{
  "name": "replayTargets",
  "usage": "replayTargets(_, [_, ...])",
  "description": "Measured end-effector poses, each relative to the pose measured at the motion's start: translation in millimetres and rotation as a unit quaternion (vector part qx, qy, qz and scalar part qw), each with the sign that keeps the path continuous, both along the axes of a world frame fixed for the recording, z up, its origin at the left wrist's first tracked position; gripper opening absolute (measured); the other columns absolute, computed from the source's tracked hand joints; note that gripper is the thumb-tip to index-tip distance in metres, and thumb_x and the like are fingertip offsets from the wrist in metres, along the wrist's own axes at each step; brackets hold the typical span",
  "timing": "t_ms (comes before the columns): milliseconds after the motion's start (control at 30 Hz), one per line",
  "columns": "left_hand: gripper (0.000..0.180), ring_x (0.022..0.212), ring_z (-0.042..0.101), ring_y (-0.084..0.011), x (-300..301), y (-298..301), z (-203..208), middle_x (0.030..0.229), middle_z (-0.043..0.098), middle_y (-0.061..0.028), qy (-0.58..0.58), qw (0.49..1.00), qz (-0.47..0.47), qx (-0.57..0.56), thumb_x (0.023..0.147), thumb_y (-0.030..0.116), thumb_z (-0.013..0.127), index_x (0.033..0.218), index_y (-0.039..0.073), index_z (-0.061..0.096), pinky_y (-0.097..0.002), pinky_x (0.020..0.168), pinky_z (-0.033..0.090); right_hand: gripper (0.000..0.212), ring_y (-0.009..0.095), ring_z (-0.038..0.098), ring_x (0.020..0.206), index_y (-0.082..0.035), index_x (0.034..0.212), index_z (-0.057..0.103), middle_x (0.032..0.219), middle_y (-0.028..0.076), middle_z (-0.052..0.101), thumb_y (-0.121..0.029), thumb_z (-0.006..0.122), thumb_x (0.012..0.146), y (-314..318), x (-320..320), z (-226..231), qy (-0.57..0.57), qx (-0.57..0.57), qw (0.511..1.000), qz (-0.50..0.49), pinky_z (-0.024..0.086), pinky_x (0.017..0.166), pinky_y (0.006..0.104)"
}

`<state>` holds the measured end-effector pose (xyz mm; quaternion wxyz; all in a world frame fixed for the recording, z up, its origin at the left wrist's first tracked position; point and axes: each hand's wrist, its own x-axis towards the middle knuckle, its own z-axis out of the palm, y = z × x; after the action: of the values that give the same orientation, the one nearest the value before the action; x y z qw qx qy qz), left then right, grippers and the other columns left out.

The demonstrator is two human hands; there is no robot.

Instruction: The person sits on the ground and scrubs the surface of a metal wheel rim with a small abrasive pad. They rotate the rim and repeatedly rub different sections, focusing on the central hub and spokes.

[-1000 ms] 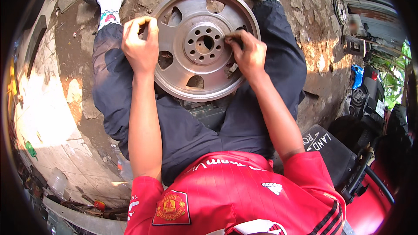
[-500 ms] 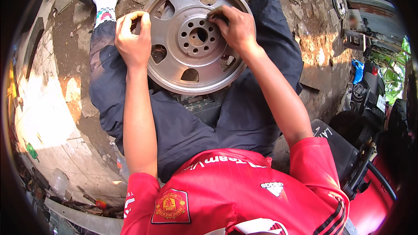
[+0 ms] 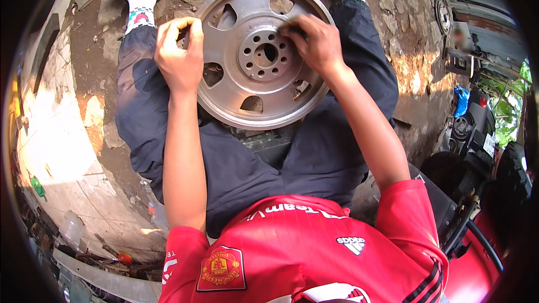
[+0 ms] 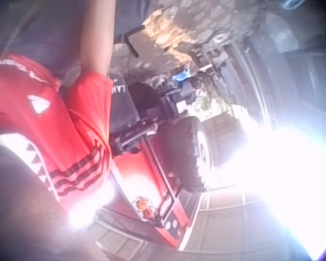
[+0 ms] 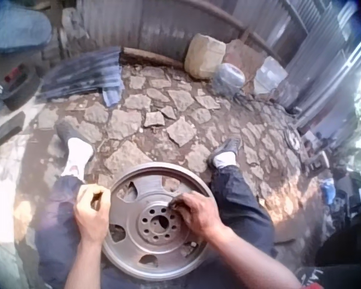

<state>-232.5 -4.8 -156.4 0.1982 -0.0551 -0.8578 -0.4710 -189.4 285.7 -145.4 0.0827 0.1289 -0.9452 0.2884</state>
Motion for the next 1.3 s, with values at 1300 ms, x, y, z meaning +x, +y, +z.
replayTargets(1300, [0.013, 0.095, 0.073, -0.0291, 0, 2, 2, 0.102, 0.074, -0.0132, 0.014, 1.000, -0.012, -0.001, 0.096, 0.012, 0.077, 0.101, 0.000, 0.075, -0.0409, 0.089, 0.057, 0.017, 0.037, 0.072, 0.098, -0.006, 0.105, 0.073, 0.098, 0.014, 0.075, -0.009, 0.078, 0.088, -10, -43, 16, -0.032, -0.043, 0.986, 0.160, 0.059, 0.086, 0.0474])
